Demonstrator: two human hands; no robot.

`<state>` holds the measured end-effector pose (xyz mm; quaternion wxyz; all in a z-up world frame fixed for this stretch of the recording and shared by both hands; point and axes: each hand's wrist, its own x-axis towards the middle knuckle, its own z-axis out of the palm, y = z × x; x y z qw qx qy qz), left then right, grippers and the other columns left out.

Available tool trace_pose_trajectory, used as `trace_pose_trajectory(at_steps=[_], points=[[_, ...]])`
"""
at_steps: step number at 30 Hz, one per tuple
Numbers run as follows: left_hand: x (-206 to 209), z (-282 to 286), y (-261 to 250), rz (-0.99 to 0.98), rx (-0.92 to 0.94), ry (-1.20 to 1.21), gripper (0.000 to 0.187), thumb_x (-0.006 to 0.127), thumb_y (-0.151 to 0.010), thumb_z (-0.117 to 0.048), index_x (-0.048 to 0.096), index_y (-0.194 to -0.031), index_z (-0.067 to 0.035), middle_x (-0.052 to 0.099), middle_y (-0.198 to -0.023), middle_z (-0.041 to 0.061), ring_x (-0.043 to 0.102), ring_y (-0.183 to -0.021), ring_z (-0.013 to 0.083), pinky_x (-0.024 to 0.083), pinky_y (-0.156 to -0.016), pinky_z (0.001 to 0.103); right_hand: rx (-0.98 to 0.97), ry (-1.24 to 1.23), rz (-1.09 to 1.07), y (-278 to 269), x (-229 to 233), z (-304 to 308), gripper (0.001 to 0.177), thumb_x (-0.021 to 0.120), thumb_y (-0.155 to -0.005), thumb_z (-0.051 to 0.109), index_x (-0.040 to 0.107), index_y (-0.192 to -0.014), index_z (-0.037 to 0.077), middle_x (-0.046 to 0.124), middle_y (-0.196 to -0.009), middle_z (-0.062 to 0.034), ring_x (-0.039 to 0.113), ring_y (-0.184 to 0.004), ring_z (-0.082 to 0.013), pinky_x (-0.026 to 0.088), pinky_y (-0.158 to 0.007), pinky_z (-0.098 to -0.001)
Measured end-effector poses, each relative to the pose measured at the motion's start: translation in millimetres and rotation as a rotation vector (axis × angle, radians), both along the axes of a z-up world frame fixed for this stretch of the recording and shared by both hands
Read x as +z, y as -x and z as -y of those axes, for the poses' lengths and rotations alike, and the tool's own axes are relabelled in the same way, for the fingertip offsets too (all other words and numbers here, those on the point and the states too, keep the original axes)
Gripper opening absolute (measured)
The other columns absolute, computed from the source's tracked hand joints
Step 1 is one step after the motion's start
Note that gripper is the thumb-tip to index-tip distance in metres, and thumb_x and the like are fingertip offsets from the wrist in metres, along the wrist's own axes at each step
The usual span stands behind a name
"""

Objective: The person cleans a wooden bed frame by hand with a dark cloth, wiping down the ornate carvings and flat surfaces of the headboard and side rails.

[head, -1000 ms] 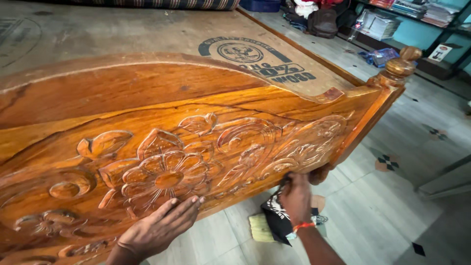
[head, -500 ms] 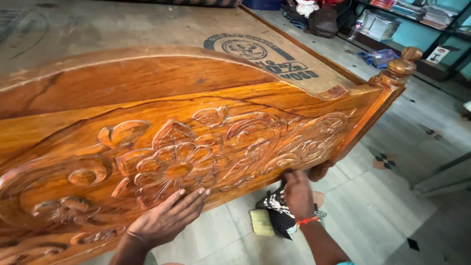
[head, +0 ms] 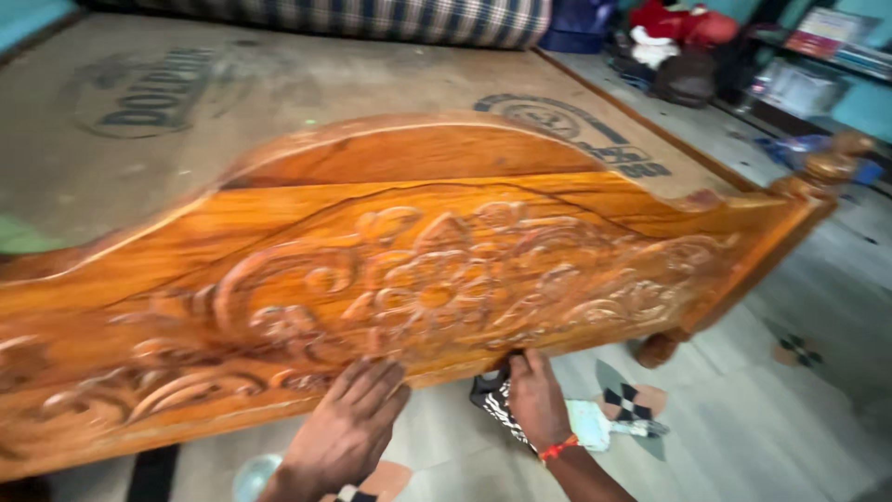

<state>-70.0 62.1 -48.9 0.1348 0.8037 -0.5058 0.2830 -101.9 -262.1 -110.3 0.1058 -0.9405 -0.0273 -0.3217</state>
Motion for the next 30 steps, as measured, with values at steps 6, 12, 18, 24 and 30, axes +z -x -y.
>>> trace_pose_trajectory(at_steps=[6,12,18,24,30], points=[[-45,-114,44,-0.399,0.557,0.421,0.018,0.071,-0.080,-0.020,0.074,-0.097,-0.015,0.073,-0.104,-0.001,0.066,-0.106,0.0209,0.050,-0.090,0.040,0.088,-0.078,0.040,-8,-5,-85,0.021,0.062,-0.083,-0.001,0.069,-0.103,-0.001,0.063,-0.102,-0.0190,0.062,-0.097,-0.0402,0.052,-0.085,-0.0465],[-76,-165,55,-0.632,0.821,0.420,0.053,0.081,-0.072,-0.031,0.068,-0.121,-0.018,0.067,-0.124,0.004,0.058,-0.117,0.0266,0.046,-0.094,0.045,0.348,-0.090,0.150,-11,-4,-182,0.024,0.064,-0.081,-0.004,0.069,-0.104,-0.004,0.064,-0.109,-0.0208,0.063,-0.101,-0.0406,0.053,-0.086,-0.0454],[-80,-162,45,-0.761,0.900,0.365,0.092,0.089,-0.067,-0.037,0.046,-0.145,-0.017,0.047,-0.151,0.008,0.037,-0.140,0.0316,0.034,-0.111,0.057,0.496,-0.095,0.055,-15,-10,-271,0.038,0.062,-0.078,-0.008,0.068,-0.115,-0.005,0.062,-0.116,-0.0217,0.061,-0.108,-0.0411,0.052,-0.090,-0.0457],[-90,-160,43,-0.994,0.916,0.140,0.106,0.092,-0.068,-0.037,0.032,-0.153,-0.022,0.028,-0.164,0.007,0.023,-0.151,0.0343,0.034,-0.112,0.061,0.529,0.018,0.077,-17,-12,-287,0.042,0.063,-0.076,-0.009,0.068,-0.117,-0.003,0.061,-0.119,-0.0203,0.061,-0.110,-0.0399,0.052,-0.094,-0.0454],[-122,-158,40,-0.898,0.903,0.104,0.099,0.090,-0.072,-0.031,0.031,-0.152,-0.022,0.029,-0.160,0.008,0.029,-0.148,0.0347,0.044,-0.105,0.056,0.392,0.011,0.044,-13,-10,-220,0.045,0.061,-0.076,-0.010,0.069,-0.119,0.000,0.062,-0.120,-0.0203,0.063,-0.108,-0.0402,0.053,-0.092,-0.0444]])
